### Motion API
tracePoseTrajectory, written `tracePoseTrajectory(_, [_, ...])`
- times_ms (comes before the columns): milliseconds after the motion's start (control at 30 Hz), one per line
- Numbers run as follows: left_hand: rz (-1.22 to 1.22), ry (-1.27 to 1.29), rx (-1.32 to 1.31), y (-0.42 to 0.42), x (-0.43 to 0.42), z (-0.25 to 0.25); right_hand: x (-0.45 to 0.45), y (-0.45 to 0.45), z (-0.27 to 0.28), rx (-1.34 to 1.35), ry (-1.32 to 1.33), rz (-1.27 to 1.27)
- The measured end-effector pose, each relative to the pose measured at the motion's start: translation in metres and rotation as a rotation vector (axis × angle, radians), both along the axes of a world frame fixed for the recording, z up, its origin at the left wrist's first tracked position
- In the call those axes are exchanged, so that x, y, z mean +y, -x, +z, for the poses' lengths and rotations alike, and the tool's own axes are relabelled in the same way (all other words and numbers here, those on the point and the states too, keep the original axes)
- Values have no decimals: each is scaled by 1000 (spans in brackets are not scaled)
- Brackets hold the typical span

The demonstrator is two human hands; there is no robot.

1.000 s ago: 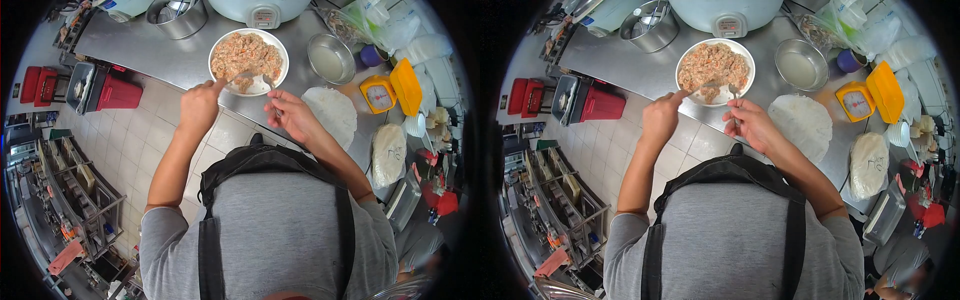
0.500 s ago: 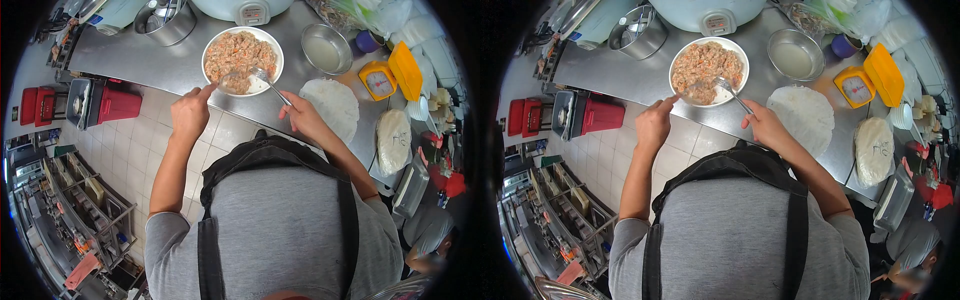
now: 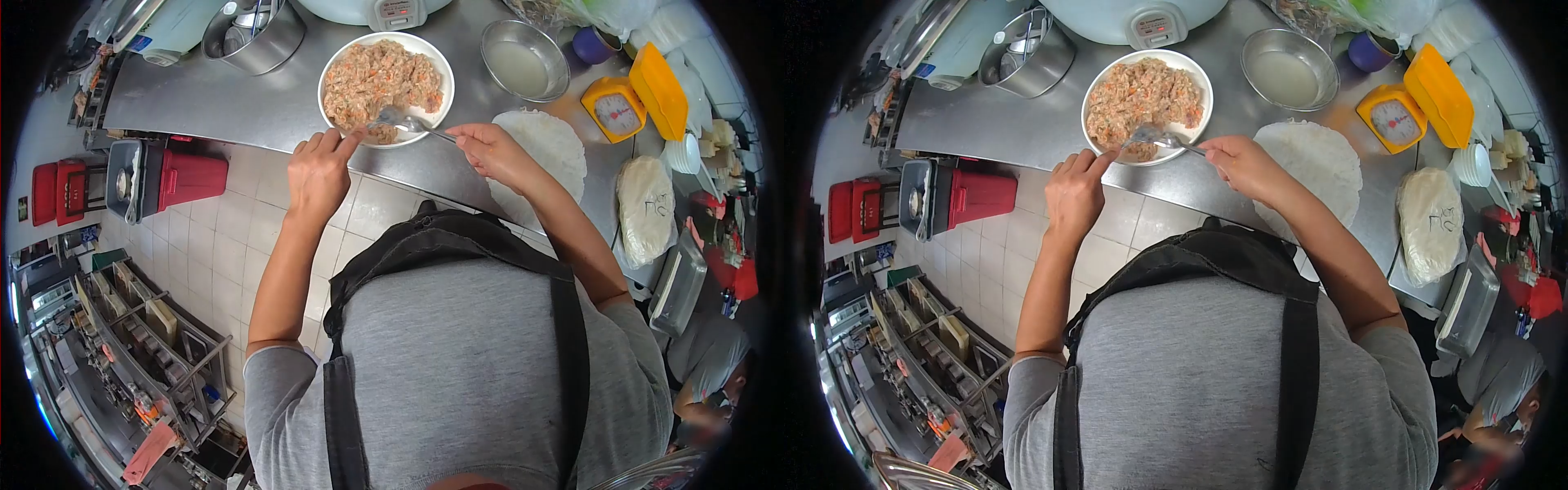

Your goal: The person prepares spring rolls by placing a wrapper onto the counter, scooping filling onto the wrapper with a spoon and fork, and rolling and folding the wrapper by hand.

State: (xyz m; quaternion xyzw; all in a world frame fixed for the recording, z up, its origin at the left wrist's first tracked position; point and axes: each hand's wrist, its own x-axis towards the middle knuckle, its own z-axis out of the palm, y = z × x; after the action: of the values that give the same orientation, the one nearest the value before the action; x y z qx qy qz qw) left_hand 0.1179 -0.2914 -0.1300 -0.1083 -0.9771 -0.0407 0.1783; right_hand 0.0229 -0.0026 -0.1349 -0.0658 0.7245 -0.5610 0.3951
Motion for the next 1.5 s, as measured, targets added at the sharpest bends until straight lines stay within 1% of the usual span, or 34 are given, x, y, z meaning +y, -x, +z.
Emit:
tracePoseTrajectory(100, [105, -61, -86, 1, -17, -4, 7, -3, 9, 240, -76, 106])
tracePoseTrajectory(200, [170, -127, -122, 3, -16, 3, 16, -5, 23, 204, -119, 110])
tracePoseTrajectory(300, [160, -79, -196, 3, -12, -13, 23, -9, 8, 176, -16, 14])
tracePoseTrajectory(400, [99, -135, -208, -7, -13, -13, 31, -12, -2, 264, -9, -12])
tracePoseTrajectory(433, [61, -167, -137, -8, -18, -10, 33, -13, -3, 328, -42, -8])
tracePoseTrajectory(533, [185, -121, -16, -4, -23, 10, 39, -15, -4, 523, -122, -13])
tracePoseTrajectory(567, [215, -77, -5, -2, -27, 8, 41, -15, -6, 590, -136, -21])
tracePoseTrajectory(600, [187, -58, -2, 0, -29, 0, 42, -14, -7, 660, -150, -29])
tracePoseTrajectory(667, [131, -21, 5, -2, -34, -26, 41, -17, -1, 662, -179, -47])
tracePoseTrajectory(700, [152, 4, -84, -6, -29, -27, 42, -18, 1, 663, -196, -59])
tracePoseTrajectory(767, [121, -68, -125, -13, -28, -23, 47, -21, -2, 666, -169, -105])
tracePoseTrajectory(833, [107, -121, -154, -14, -27, -8, 55, -24, -10, 639, -163, -143])
tracePoseTrajectory(900, [183, -112, -109, -8, -28, 4, 60, -25, -16, 591, -171, -174])
tracePoseTrajectory(967, [262, -94, -77, -1, -29, 5, 60, -27, -16, 605, -134, -180])
tracePoseTrajectory(1000, [222, -94, -72, 0, -30, -3, 61, -30, -15, 611, -118, -185])
tracePoseTrajectory(1067, [139, -96, -59, 1, -32, -23, 61, -35, -16, 646, -137, -172])
tracePoseTrajectory(1167, [83, -66, -175, -8, -21, -14, 63, -37, -10, 628, -187, -153])
tracePoseTrajectory(1267, [130, -131, -71, -3, -28, 1, 67, -38, -12, 603, -193, -132])
tracePoseTrajectory(1300, [239, -115, -139, 0, -28, 7, 69, -38, -14, 603, -187, -127])
tracePoseTrajectory(1367, [184, -101, -136, -2, -33, -12, 68, -40, -14, 679, -172, -109])
tracePoseTrajectory(1400, [158, -94, -134, -2, -31, -13, 67, -41, -13, 717, -163, -98])
tracePoseTrajectory(1467, [137, -97, -210, -7, -28, -9, 64, -40, -5, 732, -218, -52])
tracePoseTrajectory(1500, [120, -105, -225, -5, -26, 2, 63, -40, -2, 739, -246, -29])
